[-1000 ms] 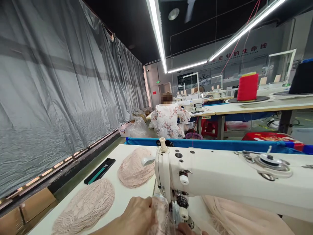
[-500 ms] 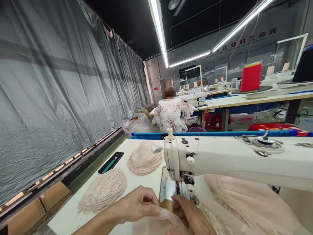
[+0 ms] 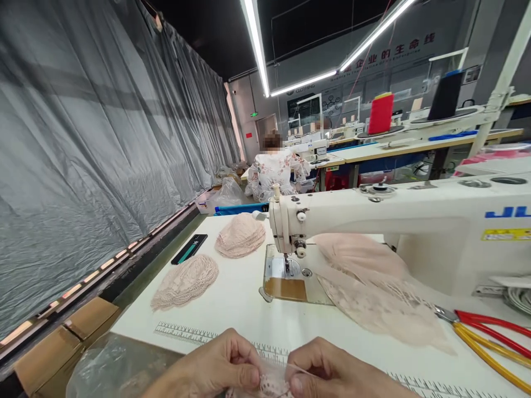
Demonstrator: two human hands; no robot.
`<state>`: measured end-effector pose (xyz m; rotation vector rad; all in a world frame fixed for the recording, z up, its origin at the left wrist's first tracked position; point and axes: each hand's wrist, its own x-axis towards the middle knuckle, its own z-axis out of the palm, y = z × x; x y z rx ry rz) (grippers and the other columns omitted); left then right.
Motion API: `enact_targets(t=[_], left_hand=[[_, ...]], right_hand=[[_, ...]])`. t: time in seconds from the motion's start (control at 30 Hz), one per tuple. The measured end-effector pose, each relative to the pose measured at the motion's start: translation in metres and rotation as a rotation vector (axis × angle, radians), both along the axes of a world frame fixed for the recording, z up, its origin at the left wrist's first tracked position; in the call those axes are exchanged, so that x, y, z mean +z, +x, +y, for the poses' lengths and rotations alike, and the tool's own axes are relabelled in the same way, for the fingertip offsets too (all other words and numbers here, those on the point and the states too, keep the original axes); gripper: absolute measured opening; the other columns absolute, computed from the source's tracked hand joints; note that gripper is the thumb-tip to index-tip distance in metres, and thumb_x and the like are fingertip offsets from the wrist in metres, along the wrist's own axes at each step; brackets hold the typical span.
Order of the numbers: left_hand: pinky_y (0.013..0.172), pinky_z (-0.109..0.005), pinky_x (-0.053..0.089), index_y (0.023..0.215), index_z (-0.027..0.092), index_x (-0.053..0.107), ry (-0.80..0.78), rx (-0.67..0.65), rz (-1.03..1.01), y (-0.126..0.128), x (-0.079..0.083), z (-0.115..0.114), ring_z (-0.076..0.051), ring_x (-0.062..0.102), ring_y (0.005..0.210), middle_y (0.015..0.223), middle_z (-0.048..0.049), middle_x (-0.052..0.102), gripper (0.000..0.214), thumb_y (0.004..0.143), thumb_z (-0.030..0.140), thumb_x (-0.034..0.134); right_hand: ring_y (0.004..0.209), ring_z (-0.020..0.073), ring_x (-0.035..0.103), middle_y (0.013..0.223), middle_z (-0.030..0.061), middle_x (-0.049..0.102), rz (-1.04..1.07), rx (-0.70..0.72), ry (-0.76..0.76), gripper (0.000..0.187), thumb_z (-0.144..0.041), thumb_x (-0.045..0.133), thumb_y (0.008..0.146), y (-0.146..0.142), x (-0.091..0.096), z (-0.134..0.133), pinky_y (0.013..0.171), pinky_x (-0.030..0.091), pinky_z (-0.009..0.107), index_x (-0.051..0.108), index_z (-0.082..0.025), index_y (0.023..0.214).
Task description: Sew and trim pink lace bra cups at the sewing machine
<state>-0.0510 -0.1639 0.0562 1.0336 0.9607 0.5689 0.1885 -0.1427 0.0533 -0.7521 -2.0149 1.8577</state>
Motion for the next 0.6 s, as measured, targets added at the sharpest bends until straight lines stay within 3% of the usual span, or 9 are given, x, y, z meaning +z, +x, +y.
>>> enact_targets(t=[0.1, 0.23, 0.37, 0.6], left_hand=[[0.070, -0.025, 0.044, 0.069, 0.012, 0.076, 0.003, 0.017, -0.022, 0.004, 0.001, -0.012, -0.009, 0.050, 0.058, 0.060, -0.0007, 0.063, 0.058, 0.038, 0.058, 0.091], [0.060, -0.020, 0.041, 0.068, 0.013, 0.077, -0.014, 0.033, -0.009, 0.007, -0.001, -0.024, -0.006, 0.047, 0.051, 0.054, 0.0005, 0.061, 0.058, 0.035, 0.059, 0.091], [0.067, -0.022, 0.046, 0.076, 0.011, 0.078, -0.043, -0.023, -0.090, 0.007, -0.008, -0.034, -0.010, 0.058, 0.059, 0.069, -0.0064, 0.070, 0.061, 0.041, 0.059, 0.090], [0.070, -0.024, 0.051, 0.079, 0.008, 0.077, -0.048, -0.036, -0.135, 0.004, -0.015, -0.042, -0.014, 0.065, 0.065, 0.077, -0.0117, 0.073, 0.059, 0.049, 0.057, 0.090]], right_hand=[[0.060, 0.0108, 0.024, 0.062, -0.0073, 0.029, 0.055, 0.009, 0.024, 0.055, -0.069, 0.053, 0.086, 0.004, 0.004, -0.014, 0.053, 0.016, 0.027, 0.040, -0.021, 0.064], [0.063, 0.0114, 0.030, 0.066, -0.0057, 0.035, 0.044, -0.002, 0.022, 0.054, -0.069, 0.054, 0.085, 0.008, 0.006, -0.029, 0.056, 0.019, 0.027, 0.045, -0.020, 0.067], [0.060, 0.0111, 0.033, 0.062, -0.0054, 0.038, 0.009, 0.049, -0.007, 0.056, -0.073, 0.058, 0.077, 0.012, 0.003, -0.040, 0.054, 0.021, 0.025, 0.049, -0.019, 0.066], [0.063, 0.0124, 0.038, 0.065, -0.0034, 0.044, -0.075, 0.037, -0.046, 0.032, -0.047, 0.066, 0.071, 0.020, 0.004, -0.060, 0.057, 0.027, 0.024, 0.052, -0.019, 0.065]])
